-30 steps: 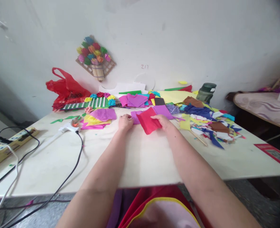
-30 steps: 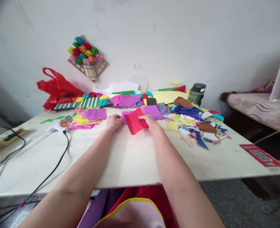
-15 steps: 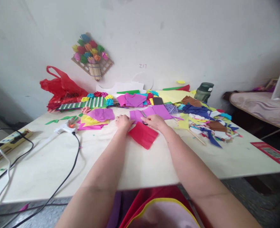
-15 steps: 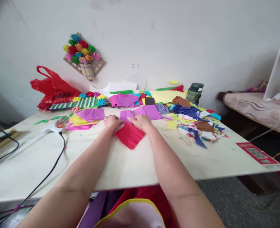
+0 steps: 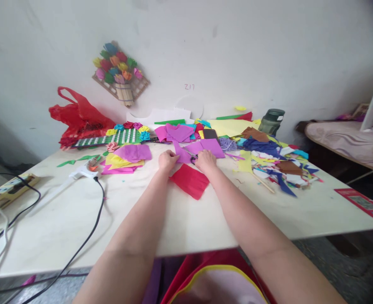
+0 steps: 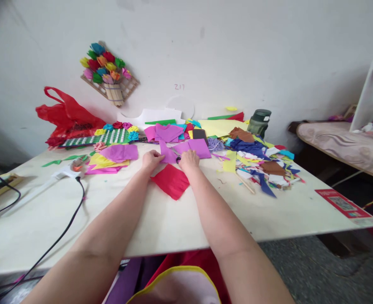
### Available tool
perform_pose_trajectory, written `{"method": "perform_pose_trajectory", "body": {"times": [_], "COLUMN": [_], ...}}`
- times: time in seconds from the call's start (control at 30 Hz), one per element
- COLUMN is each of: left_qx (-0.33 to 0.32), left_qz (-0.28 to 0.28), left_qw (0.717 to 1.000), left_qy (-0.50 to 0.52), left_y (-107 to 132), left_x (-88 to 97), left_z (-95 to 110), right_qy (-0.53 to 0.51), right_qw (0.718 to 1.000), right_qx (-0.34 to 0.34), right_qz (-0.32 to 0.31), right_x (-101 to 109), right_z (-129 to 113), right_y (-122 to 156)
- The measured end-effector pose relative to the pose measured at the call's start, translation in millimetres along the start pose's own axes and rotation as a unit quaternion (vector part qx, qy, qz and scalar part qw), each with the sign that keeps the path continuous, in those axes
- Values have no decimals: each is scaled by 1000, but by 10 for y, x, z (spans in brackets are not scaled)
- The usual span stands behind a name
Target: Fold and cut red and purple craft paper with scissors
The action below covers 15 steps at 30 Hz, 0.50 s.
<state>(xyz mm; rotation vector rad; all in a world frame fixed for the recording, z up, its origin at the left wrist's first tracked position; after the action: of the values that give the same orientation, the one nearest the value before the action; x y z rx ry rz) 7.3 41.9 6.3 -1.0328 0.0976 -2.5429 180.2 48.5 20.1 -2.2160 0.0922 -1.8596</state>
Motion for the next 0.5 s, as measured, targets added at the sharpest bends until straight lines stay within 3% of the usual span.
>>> {"method": "perform_pose_trajectory", "body": {"times": [0.13,0.27,0.5], "left_qx": [37,112,142], "left_qz": [-21,-89,-161], "left_qw": [984,923,872], "left_qy": [171,357,439], "left_y": [17,50,74], "left_x": [-79,-229,-246], "left_z": [-20,-51,-34], "right_qy": [5,12,-12], "right_qw": [1000,999,999], "right_qx": [16,19,-29], "right_qz": [-26,-40,15], "right_x": [38,57,146], "right_z": [-66,-79,99], "right_y": [17,23,8]}}
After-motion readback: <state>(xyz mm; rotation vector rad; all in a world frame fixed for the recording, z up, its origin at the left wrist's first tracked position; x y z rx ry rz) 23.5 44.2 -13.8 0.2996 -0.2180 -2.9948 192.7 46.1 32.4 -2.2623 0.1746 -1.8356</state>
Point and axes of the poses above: each hand's wrist, its own y-axis away from the middle knuckle, its own x-axis out of the back of the hand, z = x × y, the point moved 6 cm from there along -y, towards the middle knuckle
